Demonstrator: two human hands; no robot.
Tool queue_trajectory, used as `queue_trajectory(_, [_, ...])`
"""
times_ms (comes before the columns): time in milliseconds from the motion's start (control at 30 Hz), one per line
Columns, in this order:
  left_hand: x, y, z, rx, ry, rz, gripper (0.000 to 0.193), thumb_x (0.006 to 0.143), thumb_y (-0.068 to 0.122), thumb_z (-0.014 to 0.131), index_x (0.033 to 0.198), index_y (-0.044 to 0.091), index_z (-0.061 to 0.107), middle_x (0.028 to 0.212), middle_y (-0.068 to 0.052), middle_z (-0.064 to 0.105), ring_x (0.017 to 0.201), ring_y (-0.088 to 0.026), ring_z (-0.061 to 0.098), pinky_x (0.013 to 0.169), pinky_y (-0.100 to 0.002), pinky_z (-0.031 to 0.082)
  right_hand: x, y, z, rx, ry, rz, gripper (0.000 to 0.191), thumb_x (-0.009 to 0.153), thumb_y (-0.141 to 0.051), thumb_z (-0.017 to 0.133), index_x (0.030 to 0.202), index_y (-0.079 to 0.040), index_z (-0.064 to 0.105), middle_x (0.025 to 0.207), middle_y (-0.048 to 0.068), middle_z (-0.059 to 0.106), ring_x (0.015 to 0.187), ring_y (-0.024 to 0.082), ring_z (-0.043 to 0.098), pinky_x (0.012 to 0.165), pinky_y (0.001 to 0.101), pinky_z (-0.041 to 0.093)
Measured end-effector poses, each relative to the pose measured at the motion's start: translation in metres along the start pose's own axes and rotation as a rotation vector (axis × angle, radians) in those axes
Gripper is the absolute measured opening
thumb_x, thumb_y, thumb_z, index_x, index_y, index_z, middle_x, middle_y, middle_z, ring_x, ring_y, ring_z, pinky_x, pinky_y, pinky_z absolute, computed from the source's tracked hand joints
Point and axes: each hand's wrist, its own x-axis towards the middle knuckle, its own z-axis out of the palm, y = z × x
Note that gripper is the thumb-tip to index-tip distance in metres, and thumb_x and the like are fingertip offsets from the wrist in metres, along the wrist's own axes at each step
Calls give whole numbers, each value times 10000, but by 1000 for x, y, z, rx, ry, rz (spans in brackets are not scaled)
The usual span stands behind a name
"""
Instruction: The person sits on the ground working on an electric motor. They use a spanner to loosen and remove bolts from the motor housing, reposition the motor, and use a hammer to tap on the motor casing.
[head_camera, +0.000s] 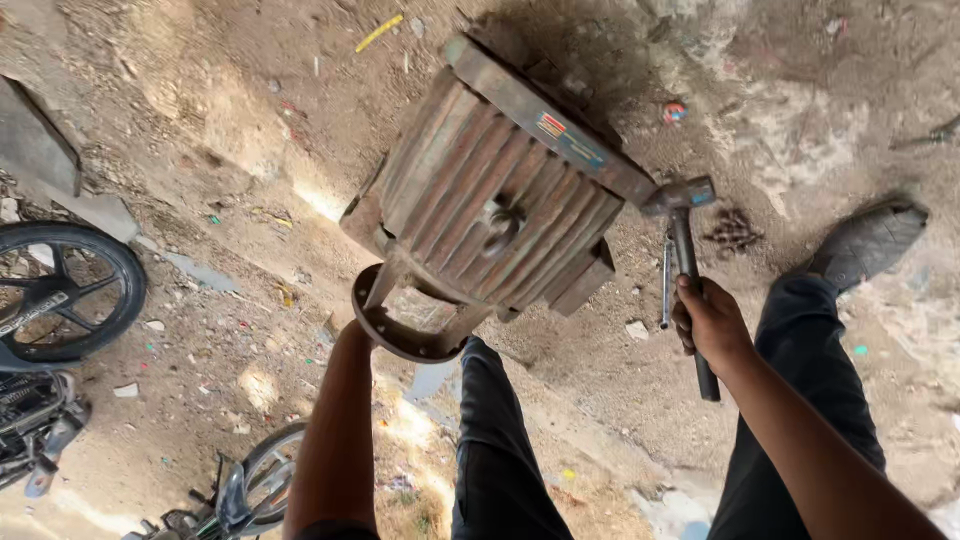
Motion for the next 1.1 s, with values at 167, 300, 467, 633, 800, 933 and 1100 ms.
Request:
queue_trajectory(167, [-3, -15, 57, 150, 421, 254, 908, 797, 456, 817, 1513, 85, 400, 1472, -102, 553, 1306, -224, 588, 1090, -352, 510, 9, 6, 6, -80, -39, -55, 375, 1042, -441, 527, 905, -96, 477, 610, -6, 463, 441, 100, 409, 398, 312, 369])
queue_trajectory(300, [-36, -43, 109, 192, 779, 414, 904, 800, 453, 817, 1513, 84, 400, 1474, -102, 551, 1308, -225, 586, 1090, -352, 509, 13, 13, 1, -126, -38, -51, 352, 1015, -427, 558, 895, -101, 498, 599, -10, 445, 427, 103, 397, 385, 312, 357])
queue_trajectory(467, [-20, -50, 55, 94, 326, 283, 899, 804, 449, 816, 1513, 84, 400, 1477, -103, 549, 1309, -225, 584, 1090, -353, 507, 18, 8, -5, -183, -66, -67, 384, 1014, -455, 569, 902, -95, 500, 596, -13, 445, 437, 90, 391, 387, 307, 349])
queue_trajectory(633, [27, -37, -8, -45, -45, -35, 894, 808, 445, 816, 1513, 83, 400, 1480, -104, 546, 1311, -225, 582, 1091, -353, 506, 17, 0, -10, -256, -28, -54, 368, 992, -456, 573, 900, -106, 507, 596, -12, 475, 443, 88, 424, 391, 313, 385])
queue_trajectory(800, [12, -45, 58, 126, 417, 254, 890, 812, 441, 816, 1513, 83, 401, 1483, -104, 543, 1312, -225, 580, 1091, -354, 504, 18, 6, -14, -279, -58, -94, 359, 994, -443, 583, 902, -106, 504, 594, -17, 455, 436, 90, 396, 385, 318, 375])
queue_trajectory(933, [-8, -44, 109, 317, 917, 288, 914, 770, 451, 850, 1501, 98, 429, 1484, -89, 557, 1311, -216, 590, 1087, -349, 512, 26, 14, -15, -343, -35, -116, 378, 1002, -430, 604, 887, -82, 512, 593, -14, 437, 436, 95, 383, 393, 324, 346])
queue_trajectory(1100, [-14, -44, 68, 34, 465, 654, 945, 797, 406, 865, 1527, 38, 391, 1460, -161, 540, 1301, -280, 570, 1079, -390, 498, 29, 16, -15, -360, -43, -124, 394, 979, -437, 630, 880, -70, 528, 558, -4, 457, 405, 103, 407, 382, 322, 359])
